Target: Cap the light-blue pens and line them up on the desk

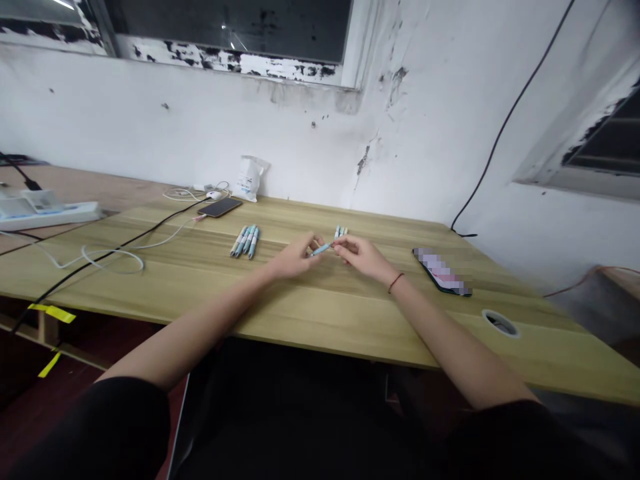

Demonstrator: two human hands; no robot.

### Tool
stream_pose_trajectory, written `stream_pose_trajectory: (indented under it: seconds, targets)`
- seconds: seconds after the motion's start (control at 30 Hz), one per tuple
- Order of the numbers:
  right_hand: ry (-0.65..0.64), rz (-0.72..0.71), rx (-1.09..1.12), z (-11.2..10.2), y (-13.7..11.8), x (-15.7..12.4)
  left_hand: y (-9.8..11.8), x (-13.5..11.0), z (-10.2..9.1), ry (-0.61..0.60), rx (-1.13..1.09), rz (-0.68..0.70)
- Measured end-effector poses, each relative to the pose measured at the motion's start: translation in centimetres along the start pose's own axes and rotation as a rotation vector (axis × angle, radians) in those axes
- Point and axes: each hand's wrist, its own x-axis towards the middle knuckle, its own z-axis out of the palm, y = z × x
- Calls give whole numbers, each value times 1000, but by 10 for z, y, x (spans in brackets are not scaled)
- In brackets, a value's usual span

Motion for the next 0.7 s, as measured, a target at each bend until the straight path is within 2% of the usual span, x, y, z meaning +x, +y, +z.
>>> stream_pose_trajectory:
  seconds: [0.07, 0.17, 0.43, 0.5, 0.7]
  targets:
    - [8, 10, -4, -2, 4, 1, 0, 1, -1, 24, -70, -59]
    - [12, 40, -9, -5, 11, 2, 1, 2, -4, 39, -186, -220]
    - [-41, 84, -70, -4, 20, 3, -1, 5, -8, -4, -653, -568]
    - [-60, 89, -96, -2, 20, 2, -3, 4, -9, 2, -740, -614]
    - [-114, 114, -145, 7, 19, -1, -9, 3, -8, 10, -886, -626]
